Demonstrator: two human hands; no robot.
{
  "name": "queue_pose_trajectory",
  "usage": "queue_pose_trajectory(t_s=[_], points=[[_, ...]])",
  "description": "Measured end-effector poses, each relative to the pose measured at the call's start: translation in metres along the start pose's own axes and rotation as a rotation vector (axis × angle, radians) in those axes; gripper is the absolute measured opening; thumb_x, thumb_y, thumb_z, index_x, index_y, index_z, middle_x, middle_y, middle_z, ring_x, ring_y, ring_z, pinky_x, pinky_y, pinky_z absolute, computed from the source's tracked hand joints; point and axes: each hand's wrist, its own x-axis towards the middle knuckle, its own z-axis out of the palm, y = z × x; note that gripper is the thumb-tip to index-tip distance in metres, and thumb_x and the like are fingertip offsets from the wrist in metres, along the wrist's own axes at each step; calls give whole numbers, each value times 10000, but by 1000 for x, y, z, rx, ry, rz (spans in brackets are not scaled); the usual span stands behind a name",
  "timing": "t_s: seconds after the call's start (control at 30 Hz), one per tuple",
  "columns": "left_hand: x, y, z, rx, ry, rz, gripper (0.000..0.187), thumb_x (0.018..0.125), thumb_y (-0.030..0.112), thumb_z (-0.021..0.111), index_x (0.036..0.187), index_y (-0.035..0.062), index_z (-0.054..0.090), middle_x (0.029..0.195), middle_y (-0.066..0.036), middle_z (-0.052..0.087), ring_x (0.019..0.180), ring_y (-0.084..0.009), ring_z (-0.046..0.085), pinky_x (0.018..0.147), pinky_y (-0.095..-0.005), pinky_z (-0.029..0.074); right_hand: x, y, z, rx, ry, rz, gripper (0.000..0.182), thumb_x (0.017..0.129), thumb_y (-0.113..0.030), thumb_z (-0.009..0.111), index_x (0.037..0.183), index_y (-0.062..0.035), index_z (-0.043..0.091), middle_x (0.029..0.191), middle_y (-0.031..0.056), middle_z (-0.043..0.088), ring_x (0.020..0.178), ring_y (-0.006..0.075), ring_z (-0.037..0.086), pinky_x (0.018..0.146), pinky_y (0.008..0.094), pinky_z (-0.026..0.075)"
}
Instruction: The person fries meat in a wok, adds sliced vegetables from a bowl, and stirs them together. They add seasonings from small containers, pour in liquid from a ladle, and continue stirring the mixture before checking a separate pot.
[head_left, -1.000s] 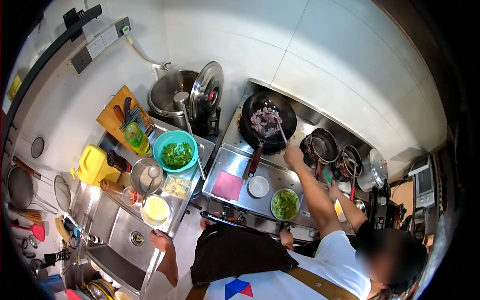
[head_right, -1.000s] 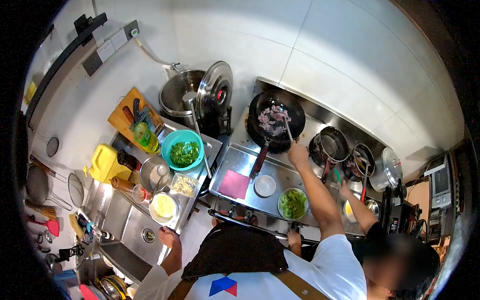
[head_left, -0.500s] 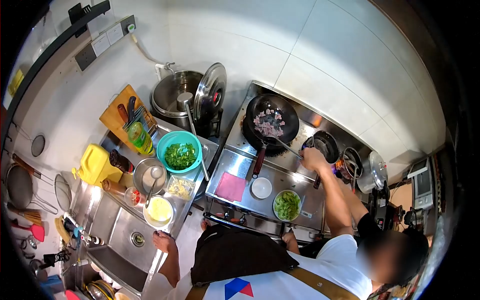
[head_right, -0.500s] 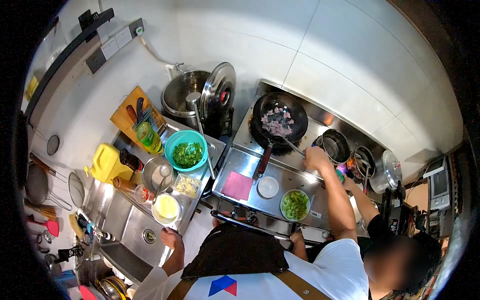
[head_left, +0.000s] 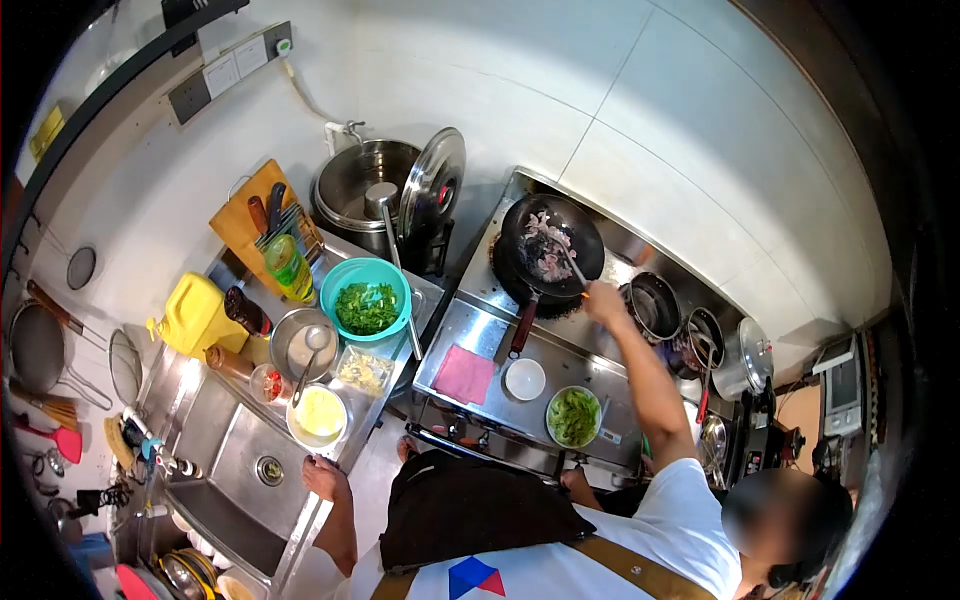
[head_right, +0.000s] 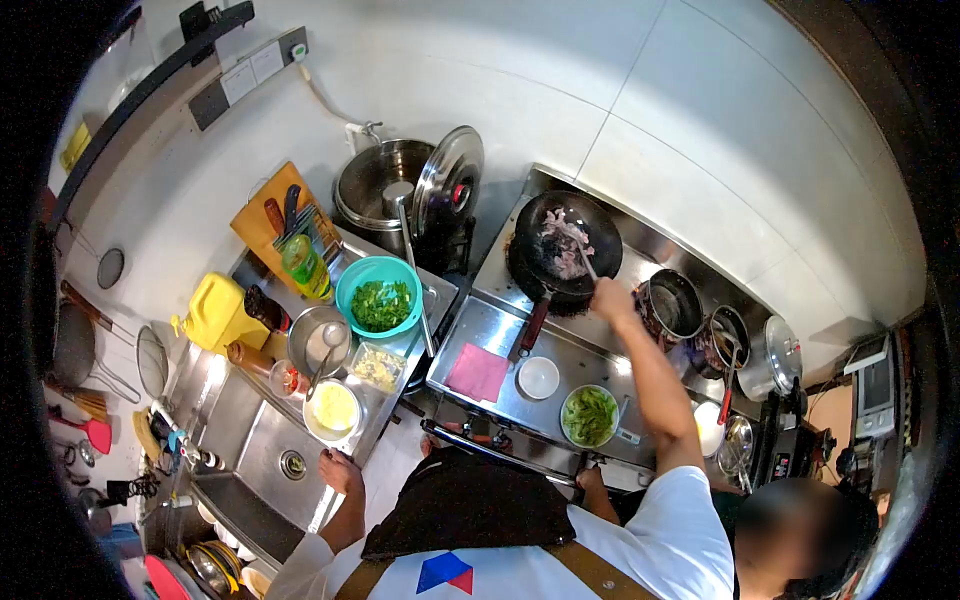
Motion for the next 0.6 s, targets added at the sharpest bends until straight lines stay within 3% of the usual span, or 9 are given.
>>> queue_pose_trajectory(t_s=[0.07,0.17,0.27,0.4,0.47,0.5,0.57,0.6], points=[[1,5,-5,4,-21,-4,304,900,278,505,1097,50,545,1015,-141,589,933,-336,531,801,-446,405,-14,17,-42,-122,-79,-100,222,696,-99,582,874,9,657,878,243,639,875,385,623,769,452,497],[2,10,-9,-3,-63,-55,316,890,270,517,1111,47,543,1031,-151,588,946,-341,528,812,-450,403,-49,7,-100,-234,-217,-45,207,688,-98,594,857,-1,663,892,231,644,886,369,627,757,438,503],[2,10,-8,0,-79,-56,323,889,268,517,1120,44,540,1040,-153,586,960,-342,527,819,-450,402,-54,6,-92,-318,-192,-56,197,693,-107,608,856,-10,664,908,219,650,886,362,632,748,438,509],[2,6,-6,20,-66,-10,322,894,273,511,1116,41,534,1033,-151,586,963,-339,531,822,-452,403,-20,15,-18,-291,-105,-63,216,735,-106,592,922,-14,650,917,212,651,884,361,632,756,443,512],[2,0,-1,-8,-54,13,320,896,277,509,1110,40,534,1030,-150,585,964,-339,532,821,-454,403,-7,23,10,-103,102,-104,250,765,-133,593,972,2,634,832,225,646,735,340,649,675,427,524],[2,-2,2,-39,-43,21,319,897,281,507,1104,39,534,1028,-150,584,965,-340,532,820,-456,404,-2,30,18,-100,105,-101,250,765,-133,593,972,2,634,832,225,646,735,340,649,675,427,524],[3,-1,3,-24,-22,36,321,901,289,500,1097,37,533,1022,-157,583,958,-347,531,812,-459,405,7,46,24,254,64,-36,307,817,-145,576,1092,-14,601,744,173,631,534,231,610,496,360,503],[3,1,0,-36,-28,29,321,904,292,493,1097,38,531,1018,-159,581,952,-351,530,808,-459,405,-6,33,-8,537,-107,218,332,828,-116,558,1145,-25,587,662,94,584,430,138,517,377,285,424]])
